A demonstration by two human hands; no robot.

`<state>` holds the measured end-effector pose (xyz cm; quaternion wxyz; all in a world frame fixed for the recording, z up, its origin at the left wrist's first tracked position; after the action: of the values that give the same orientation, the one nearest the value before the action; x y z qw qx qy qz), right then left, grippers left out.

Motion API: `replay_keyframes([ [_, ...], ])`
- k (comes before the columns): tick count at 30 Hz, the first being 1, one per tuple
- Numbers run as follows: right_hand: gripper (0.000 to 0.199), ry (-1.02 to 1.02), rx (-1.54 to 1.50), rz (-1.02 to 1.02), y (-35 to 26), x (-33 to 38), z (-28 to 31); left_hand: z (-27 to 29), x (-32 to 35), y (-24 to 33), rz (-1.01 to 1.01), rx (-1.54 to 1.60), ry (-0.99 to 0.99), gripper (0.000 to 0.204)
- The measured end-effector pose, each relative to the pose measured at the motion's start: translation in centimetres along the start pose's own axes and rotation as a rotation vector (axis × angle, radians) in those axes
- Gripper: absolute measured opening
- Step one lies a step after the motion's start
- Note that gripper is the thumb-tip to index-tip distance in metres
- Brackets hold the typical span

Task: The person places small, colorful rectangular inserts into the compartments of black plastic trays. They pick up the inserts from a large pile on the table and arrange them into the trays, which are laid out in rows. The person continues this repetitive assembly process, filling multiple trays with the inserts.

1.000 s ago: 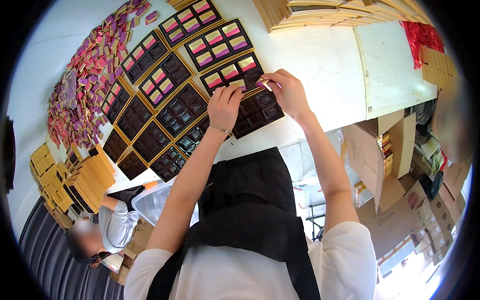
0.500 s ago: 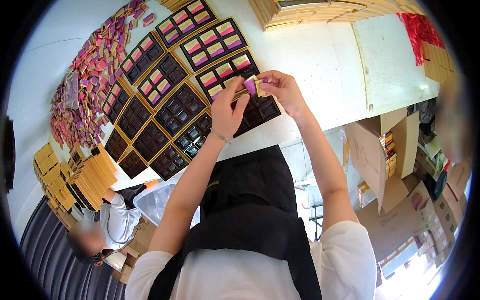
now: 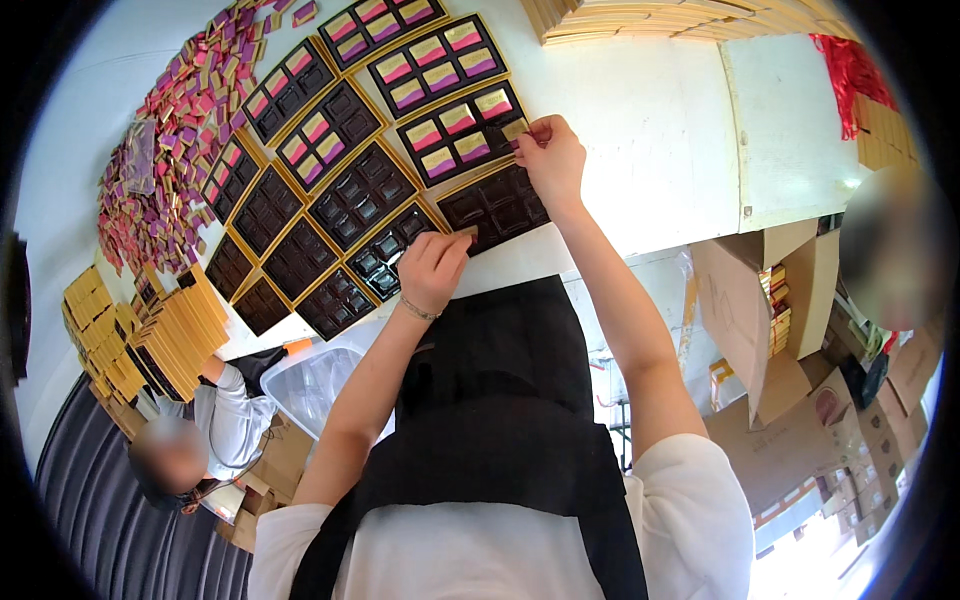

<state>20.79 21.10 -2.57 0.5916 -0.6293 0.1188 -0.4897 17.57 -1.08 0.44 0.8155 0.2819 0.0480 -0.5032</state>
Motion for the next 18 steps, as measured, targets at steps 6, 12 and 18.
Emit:
replay_keyframes([
  [6, 0.015, -0.029, 0.235, 0.125, -0.7, 1.4, 0.2, -1.4, 2.5, 0.3, 0.002, -0.004, -0.066, 0.022],
  [12, 0.030, -0.112, 0.604, 0.688, 0.4, 2.4, 1.6, -2.1, 2.7, 0.7, -0.023, -0.023, -0.114, 0.024],
  [18, 0.062, -0.314, 1.068, 0.860, 1.7, 2.7, 1.1, -3.1, 4.3, 1.5, -0.088, -0.178, -0.248, 0.037],
])
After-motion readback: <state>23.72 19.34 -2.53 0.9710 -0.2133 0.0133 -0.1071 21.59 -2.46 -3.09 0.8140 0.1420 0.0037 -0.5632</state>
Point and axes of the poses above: each hand's wrist, its own x-axis away from the middle knuckle, its own z-axis out of the back of the hand, y = z × x, the point moved 2 cm from there along -x, towards the middle knuckle, and after that the axes turned 9 degrees about -x, right-handed, at the moved point
